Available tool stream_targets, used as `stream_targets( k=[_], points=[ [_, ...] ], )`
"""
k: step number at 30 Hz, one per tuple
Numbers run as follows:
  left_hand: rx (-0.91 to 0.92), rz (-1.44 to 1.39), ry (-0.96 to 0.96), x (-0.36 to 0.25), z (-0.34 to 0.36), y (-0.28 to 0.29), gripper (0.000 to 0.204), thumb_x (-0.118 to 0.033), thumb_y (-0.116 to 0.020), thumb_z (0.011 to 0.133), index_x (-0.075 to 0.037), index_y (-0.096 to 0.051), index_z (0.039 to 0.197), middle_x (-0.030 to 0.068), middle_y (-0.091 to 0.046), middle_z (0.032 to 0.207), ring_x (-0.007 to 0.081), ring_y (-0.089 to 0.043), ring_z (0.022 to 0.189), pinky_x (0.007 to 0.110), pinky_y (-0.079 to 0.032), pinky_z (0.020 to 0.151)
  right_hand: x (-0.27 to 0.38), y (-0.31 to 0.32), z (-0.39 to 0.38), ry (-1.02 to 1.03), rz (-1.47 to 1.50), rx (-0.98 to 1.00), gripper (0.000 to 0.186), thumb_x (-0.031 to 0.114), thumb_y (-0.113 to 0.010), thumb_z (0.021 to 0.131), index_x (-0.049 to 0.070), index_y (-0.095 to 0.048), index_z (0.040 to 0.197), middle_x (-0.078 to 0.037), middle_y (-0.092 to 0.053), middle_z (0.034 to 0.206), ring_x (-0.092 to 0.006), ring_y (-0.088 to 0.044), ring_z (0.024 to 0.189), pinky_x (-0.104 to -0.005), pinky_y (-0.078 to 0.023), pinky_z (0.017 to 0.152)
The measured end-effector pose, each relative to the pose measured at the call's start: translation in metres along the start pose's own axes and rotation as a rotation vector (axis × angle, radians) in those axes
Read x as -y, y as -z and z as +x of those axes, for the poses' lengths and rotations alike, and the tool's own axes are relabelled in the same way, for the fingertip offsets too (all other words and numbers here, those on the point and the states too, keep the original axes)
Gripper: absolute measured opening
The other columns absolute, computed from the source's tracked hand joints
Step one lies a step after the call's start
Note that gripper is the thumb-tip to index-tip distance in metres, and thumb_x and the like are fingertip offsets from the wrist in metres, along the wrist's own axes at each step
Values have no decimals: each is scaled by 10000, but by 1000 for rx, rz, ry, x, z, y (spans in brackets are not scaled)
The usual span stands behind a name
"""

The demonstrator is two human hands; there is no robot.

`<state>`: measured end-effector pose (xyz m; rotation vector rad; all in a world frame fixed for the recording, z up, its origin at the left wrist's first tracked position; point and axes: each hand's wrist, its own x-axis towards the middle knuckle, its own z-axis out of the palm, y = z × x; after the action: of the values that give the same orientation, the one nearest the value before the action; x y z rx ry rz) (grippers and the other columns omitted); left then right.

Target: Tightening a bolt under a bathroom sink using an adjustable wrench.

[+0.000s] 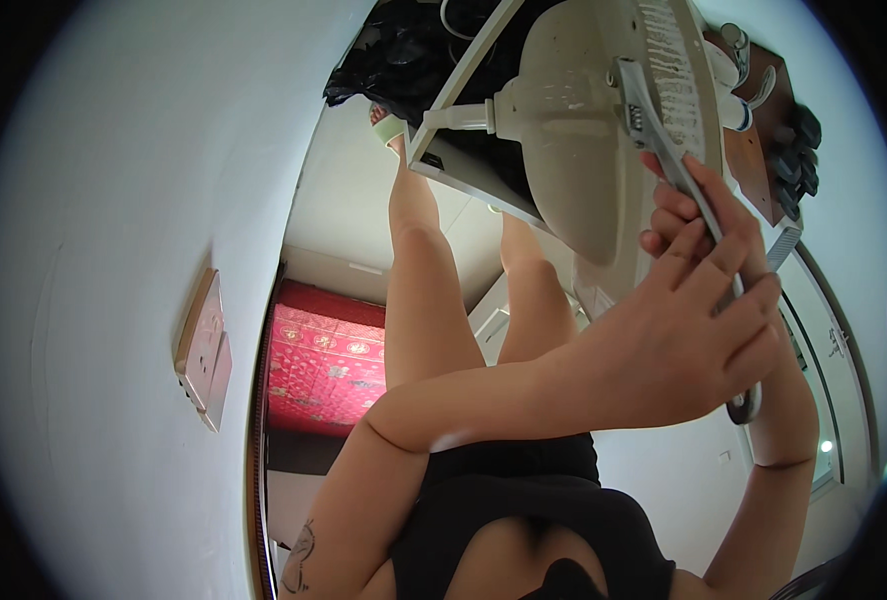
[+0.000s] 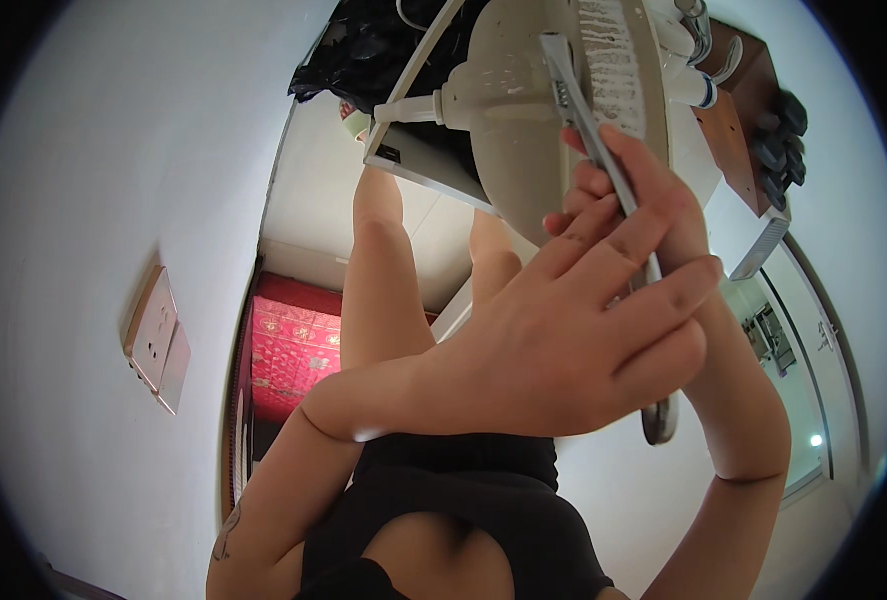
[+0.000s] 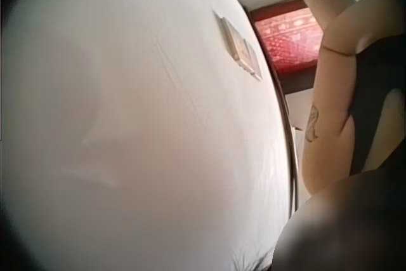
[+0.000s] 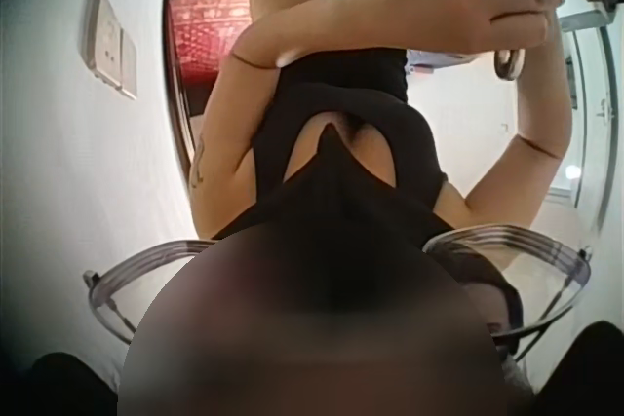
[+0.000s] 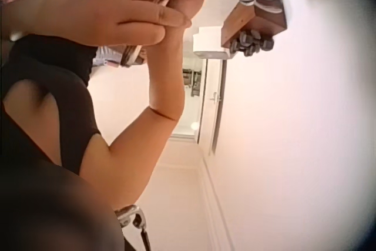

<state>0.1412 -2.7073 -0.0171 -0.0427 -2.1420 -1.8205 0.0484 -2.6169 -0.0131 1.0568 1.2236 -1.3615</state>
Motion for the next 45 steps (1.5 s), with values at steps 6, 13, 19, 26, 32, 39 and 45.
stream_targets(
  k=[6,13,19,26,32,39,45],
  points=[
    [-52,10,41,-2,9,-9,217,-166,-630,696,3,-593,827,182,-606,989,466,-555,1061,617,-463,853,1,-43,-5,30,132,-160,432,284,-451,996,-21,-441,1301,25,-343,721,-85,-344,585,-245,-455,692],
    [-111,-76,13,16,8,-12,189,-143,-631,673,-2,-563,779,167,-610,904,452,-572,1037,621,-455,863,-4,-31,5,146,197,-138,440,260,-426,1008,-66,-413,1302,14,-344,775,-92,-340,625,-251,-449,742],
    [-169,-78,-12,29,1,-2,165,-88,-646,631,-29,-541,744,142,-611,833,366,-613,934,547,-484,834,-13,-26,17,233,161,-231,413,236,-415,1008,-62,-420,1293,16,-362,771,-82,-383,623,-257,-457,849],
    [-313,-221,-174,63,55,-21,148,-63,-646,653,-61,-541,759,101,-585,732,235,-600,697,417,-466,646,15,-11,25,320,117,24,404,208,-406,1005,-62,-405,1305,13,-374,770,-69,-401,618,-271,-461,896],
    [-454,-399,-97,119,103,8,257,-274,-570,848,-81,-489,699,2,-468,596,105,-450,507,282,-377,482,23,5,33,344,95,290,405,187,-397,1003,-64,-389,1320,11,-380,771,-60,-412,618,-281,-462,919],
    [-655,-574,56,152,119,16,418,-395,-546,927,-128,-408,636,-48,-389,537,50,-349,445,225,-327,427,48,60,-2,529,-72,286,444,126,-379,989,-59,-300,1385,2,-397,704,-58,-450,615,-296,-446,957],
    [-674,-550,117,142,135,2,411,-374,-551,912,-133,-383,624,-34,-387,541,70,-336,457,261,-322,444,112,124,35,1253,-848,-613,342,198,-478,966,-30,-538,1215,-52,-611,891,-101,-595,789,-207,-443,844]
  ],
)
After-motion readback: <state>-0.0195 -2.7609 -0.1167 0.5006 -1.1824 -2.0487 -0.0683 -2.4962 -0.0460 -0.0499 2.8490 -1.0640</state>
